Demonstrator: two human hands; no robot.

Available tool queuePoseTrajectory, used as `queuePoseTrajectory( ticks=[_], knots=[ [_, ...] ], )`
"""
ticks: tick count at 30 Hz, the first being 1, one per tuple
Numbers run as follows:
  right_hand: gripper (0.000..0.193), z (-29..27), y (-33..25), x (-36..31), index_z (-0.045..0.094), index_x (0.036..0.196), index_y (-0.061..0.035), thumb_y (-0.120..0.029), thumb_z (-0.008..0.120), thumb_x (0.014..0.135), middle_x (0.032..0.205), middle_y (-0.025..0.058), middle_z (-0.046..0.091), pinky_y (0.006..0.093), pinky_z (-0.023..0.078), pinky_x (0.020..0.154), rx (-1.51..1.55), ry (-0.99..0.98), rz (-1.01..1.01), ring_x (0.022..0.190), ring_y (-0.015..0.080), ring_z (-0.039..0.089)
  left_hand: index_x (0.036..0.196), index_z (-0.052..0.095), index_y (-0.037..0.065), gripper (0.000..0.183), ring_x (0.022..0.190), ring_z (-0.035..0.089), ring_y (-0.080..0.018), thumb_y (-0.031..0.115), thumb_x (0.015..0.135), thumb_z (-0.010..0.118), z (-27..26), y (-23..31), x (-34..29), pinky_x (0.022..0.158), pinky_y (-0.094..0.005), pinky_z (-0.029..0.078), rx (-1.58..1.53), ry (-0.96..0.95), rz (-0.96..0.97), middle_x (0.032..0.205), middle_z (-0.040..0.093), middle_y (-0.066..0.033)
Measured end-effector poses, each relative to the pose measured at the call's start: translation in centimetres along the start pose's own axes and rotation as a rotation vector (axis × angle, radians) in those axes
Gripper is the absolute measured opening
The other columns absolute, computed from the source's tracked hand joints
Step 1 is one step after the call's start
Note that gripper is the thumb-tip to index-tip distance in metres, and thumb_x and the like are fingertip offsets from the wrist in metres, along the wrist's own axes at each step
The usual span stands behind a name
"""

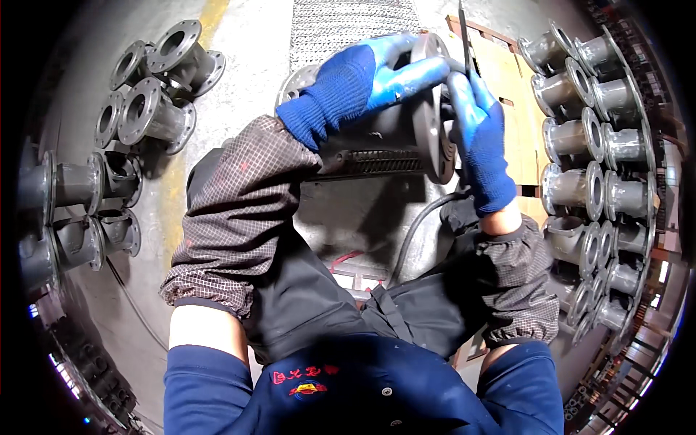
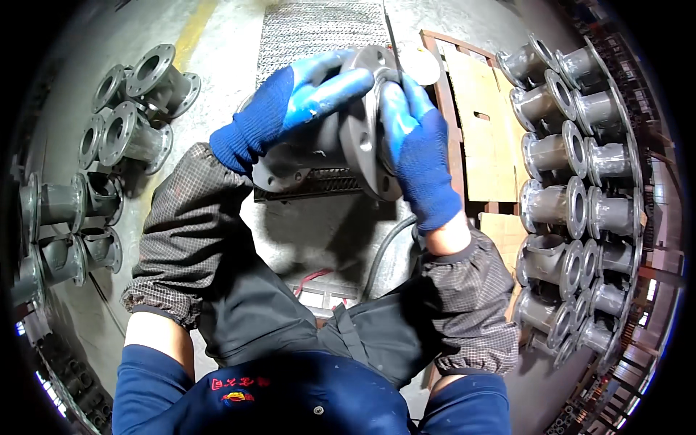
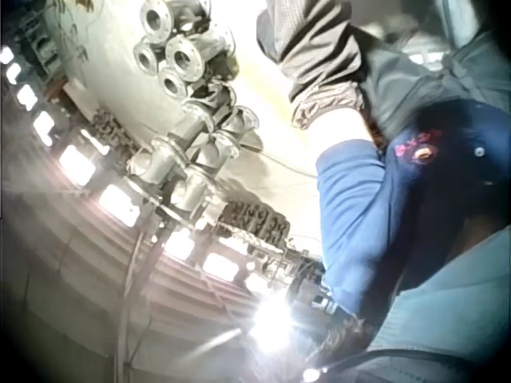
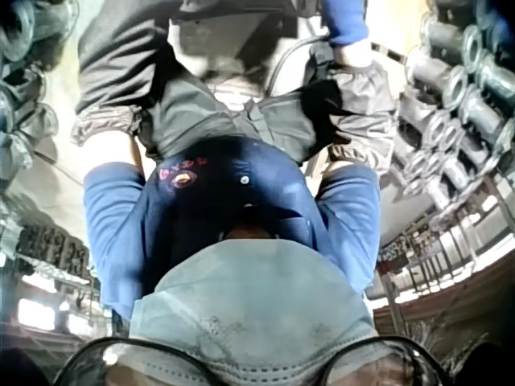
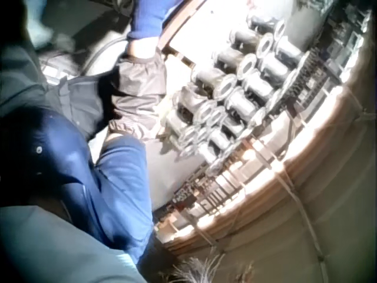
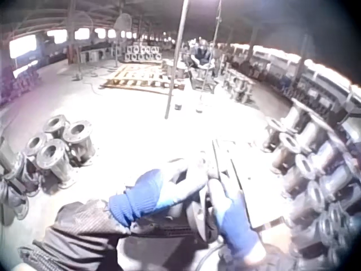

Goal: The person cleans a metal pipe casting by turning it over to check all sides and using a small hand tool to scrape debris from the interior and exterior surfaces.

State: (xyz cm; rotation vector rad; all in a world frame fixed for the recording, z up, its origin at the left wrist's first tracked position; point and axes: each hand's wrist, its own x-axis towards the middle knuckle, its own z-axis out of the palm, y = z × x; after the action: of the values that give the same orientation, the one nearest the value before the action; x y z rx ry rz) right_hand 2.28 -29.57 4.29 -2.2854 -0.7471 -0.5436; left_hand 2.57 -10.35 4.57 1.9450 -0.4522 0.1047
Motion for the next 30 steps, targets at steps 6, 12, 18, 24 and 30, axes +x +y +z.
queuePoseTrajectory(
  ticks=[6,12,18,24,30],
  knots=[
    [0.03,0.0,0.9,-1.7,0.056,0.113,0.0041,-0.015,0.05,0.091,0.1,0.0117,0.064,0.0265,0.044,0.08,0.372,0.124,0.36,0.089,0.0154,0.057,0.117,0.053,0.003,0.041,0.087,0.061,-0.016,0.034,0.09,0.051,-5.5,-5.5,-2.8,0.081,-0.0296,0.048,-0.625,0.428,-0.371,0.1,0.061,-0.0114],
    [0.032,0.0,3.3,-4.6,0.056,0.114,0.0046,-0.017,0.05,0.092,0.105,0.011,0.062,0.0261,0.043,0.085,0.386,0.195,0.367,0.094,0.0146,0.056,0.111,0.056,0.006,0.041,0.092,0.055,-0.0169,0.038,0.086,0.056,-0.4,-6.9,-6.0,0.082,-0.0301,0.044,-0.893,0.418,-0.695,0.103,0.058,-0.0074],
    [0.03,1.2,5.0,-7.3,0.054,0.113,0.0051,-0.003,0.047,0.085,0.111,0.0186,0.058,0.0325,0.046,0.086,0.292,0.182,0.391,0.101,0.0291,0.058,0.122,0.05,0.002,0.045,0.11,0.05,-0.0201,0.034,0.09,0.049,-0.7,-8.0,-6.0,0.099,-0.0321,0.035,-0.687,0.247,-0.514,0.12,0.054,-0.0107],
    [0.033,1.8,4.2,-10.3,0.053,0.113,0.0063,-0.006,0.05,0.082,0.113,0.0211,0.057,0.0343,0.042,0.091,0.309,0.079,0.449,0.106,0.0331,0.055,0.118,0.052,-0.004,0.043,0.109,0.053,-0.0213,0.026,0.087,0.051,-0.1,-6.2,-8.6,0.097,-0.0318,0.038,-0.496,0.255,-0.608,0.115,0.057,-0.014],
    [0.031,2.6,4.2,-11.7,0.052,0.114,0.0066,-0.004,0.047,0.085,0.111,0.0202,0.056,0.0352,0.042,0.091,0.047,0.0,0.345,0.106,0.032,0.054,0.115,0.052,0.0,0.04,0.087,0.056,-0.0143,0.022,0.084,0.062,-0.7,-6.9,-11.8,0.079,-0.0267,0.046,-0.322,0.225,-0.417,0.099,0.058,-0.0051]
  ],
)
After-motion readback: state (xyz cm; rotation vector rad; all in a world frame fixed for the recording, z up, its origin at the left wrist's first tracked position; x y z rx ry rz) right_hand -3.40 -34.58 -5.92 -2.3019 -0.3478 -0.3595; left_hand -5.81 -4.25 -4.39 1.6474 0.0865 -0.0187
